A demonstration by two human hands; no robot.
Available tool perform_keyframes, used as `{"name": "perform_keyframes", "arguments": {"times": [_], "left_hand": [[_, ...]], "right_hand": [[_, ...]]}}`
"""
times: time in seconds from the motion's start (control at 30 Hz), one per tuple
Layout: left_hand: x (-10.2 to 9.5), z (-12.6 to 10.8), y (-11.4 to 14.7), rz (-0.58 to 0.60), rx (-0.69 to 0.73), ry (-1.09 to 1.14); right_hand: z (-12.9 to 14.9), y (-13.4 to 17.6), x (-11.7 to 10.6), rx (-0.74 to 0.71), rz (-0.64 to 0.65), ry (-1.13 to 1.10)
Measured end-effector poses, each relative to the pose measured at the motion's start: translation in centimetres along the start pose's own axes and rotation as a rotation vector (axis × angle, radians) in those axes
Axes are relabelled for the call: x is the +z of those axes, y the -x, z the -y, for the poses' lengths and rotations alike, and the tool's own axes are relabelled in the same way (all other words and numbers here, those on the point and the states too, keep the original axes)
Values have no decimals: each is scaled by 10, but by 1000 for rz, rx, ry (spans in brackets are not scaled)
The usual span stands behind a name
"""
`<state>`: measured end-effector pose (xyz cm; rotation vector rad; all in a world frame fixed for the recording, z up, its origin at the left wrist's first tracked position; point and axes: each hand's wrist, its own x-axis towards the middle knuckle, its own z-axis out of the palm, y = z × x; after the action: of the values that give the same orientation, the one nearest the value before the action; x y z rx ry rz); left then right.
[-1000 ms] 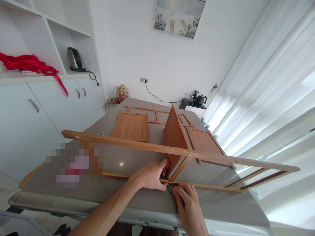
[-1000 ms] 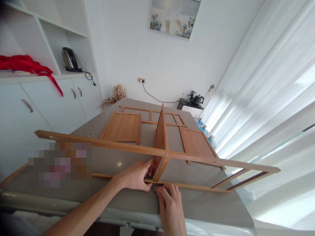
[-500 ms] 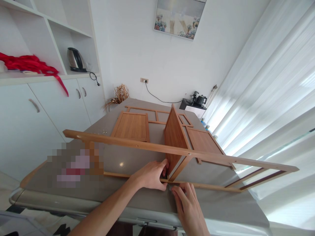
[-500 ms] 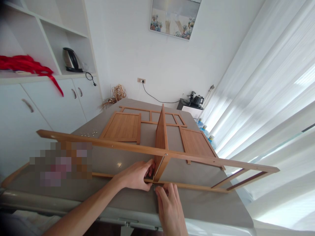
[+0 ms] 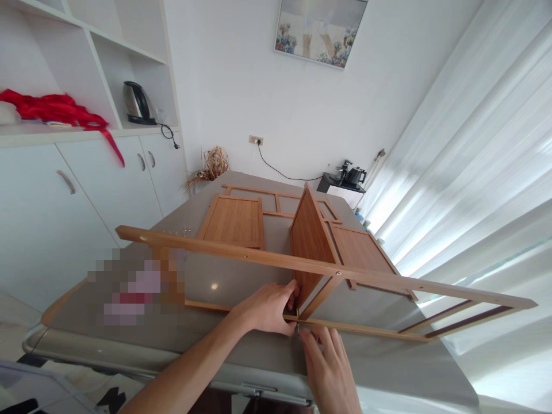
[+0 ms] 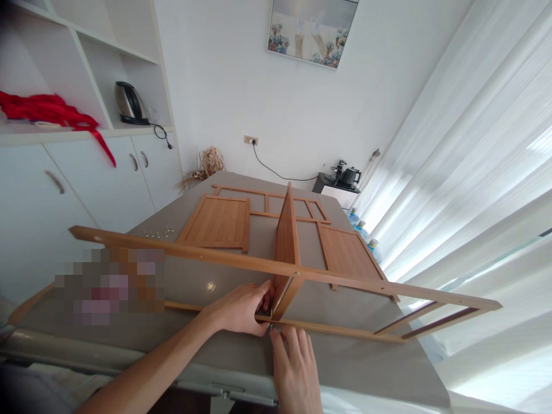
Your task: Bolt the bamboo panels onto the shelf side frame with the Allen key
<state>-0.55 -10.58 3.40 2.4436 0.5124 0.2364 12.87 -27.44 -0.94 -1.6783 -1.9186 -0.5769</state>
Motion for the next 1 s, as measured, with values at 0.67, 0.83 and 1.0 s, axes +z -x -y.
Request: {"name": "perform_keyframes", "arguments": {"times": [0.67, 0.83, 1.0], "left_hand": [[2, 2, -1, -16, 18, 0], [1, 2, 0, -21, 21, 3], [2, 3, 0, -22, 17, -3]], "right_hand": [[5, -3, 1, -30, -6, 62], [5, -4, 1, -60, -14, 76], [-2, 1, 1, -74, -15, 25]]}}
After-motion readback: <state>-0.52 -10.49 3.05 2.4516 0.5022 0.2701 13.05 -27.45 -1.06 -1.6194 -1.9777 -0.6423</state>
